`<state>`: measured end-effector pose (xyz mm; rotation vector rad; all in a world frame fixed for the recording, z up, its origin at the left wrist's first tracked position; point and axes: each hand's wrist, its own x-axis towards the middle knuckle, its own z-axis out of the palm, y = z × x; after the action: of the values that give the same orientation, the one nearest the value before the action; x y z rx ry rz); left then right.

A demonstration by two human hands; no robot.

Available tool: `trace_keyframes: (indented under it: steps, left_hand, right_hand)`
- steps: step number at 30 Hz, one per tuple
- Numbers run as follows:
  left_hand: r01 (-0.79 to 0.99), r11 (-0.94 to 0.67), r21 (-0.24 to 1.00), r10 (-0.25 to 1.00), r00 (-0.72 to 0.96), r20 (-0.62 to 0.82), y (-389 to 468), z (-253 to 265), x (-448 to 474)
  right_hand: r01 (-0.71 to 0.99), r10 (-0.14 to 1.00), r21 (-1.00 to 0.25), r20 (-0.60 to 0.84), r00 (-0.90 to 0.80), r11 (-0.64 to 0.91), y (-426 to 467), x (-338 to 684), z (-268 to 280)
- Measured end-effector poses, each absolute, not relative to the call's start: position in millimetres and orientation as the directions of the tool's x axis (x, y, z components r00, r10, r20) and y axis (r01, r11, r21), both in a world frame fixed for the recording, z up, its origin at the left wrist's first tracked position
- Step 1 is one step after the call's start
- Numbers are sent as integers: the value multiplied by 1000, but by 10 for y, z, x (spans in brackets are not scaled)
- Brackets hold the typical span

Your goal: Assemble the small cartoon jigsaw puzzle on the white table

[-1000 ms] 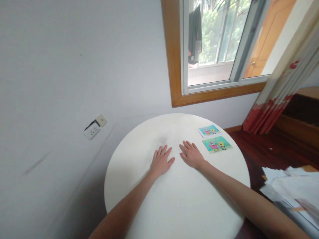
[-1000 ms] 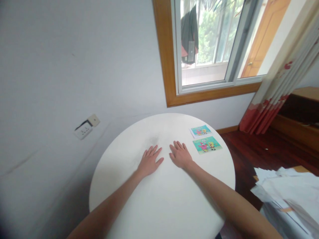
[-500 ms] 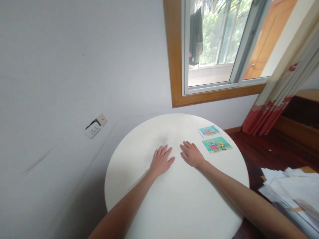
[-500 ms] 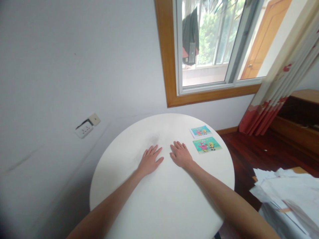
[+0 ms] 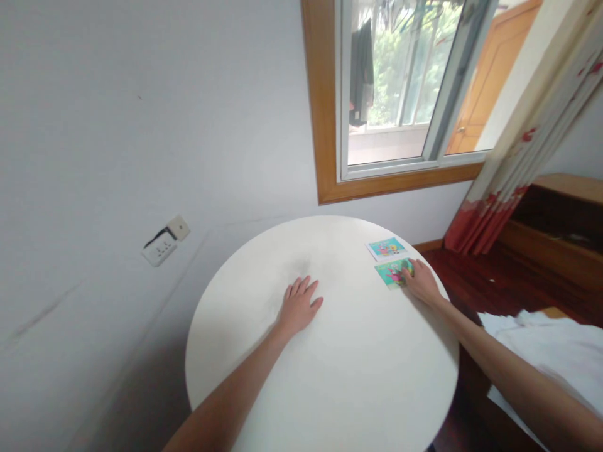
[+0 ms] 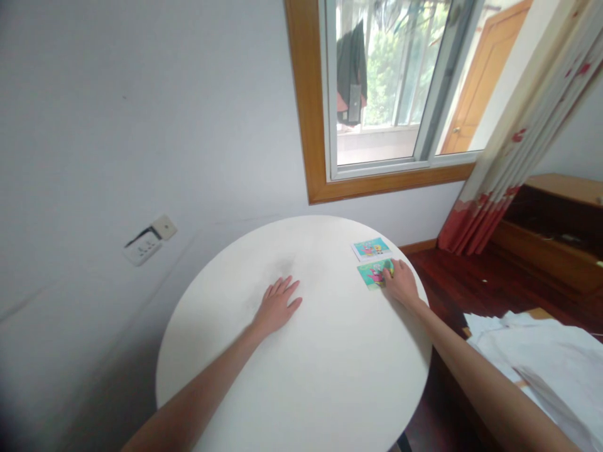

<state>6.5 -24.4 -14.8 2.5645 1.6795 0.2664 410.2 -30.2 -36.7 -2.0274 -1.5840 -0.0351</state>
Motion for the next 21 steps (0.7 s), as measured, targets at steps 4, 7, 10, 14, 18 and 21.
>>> trace_keyframes:
  steps: [4,7,10,14,18,21]
  left_hand:
    - [884,-413,218,909,388,151,-233,-166,77]
    - [855,-435,282,899,397,184,-237,-159,83]
    - [813,-487,320,872,433,229,-249,-148,84]
    - [783,-532,321,846,475,244,-270,-153,67]
    - [787,-526,322,850,479,219,-279,-162,43]
    - [797,-512,321,859,467,210,-269,-163,53]
  right_hand:
    - [920,934,-377,276,225,-111,-439,3823,-371]
    - [920,957,-392,260,132,-21,-525,3304,-391]
    - [903,965,-413,261,-9,120,-531,2828,-430]
    - [899,958,-400,280,-65,178,-224,2783,-396]
    - [956,932,-292,335,141,-40,268,3468,-220]
    - [957,910,-261,354,217,-126,460,4029,-161]
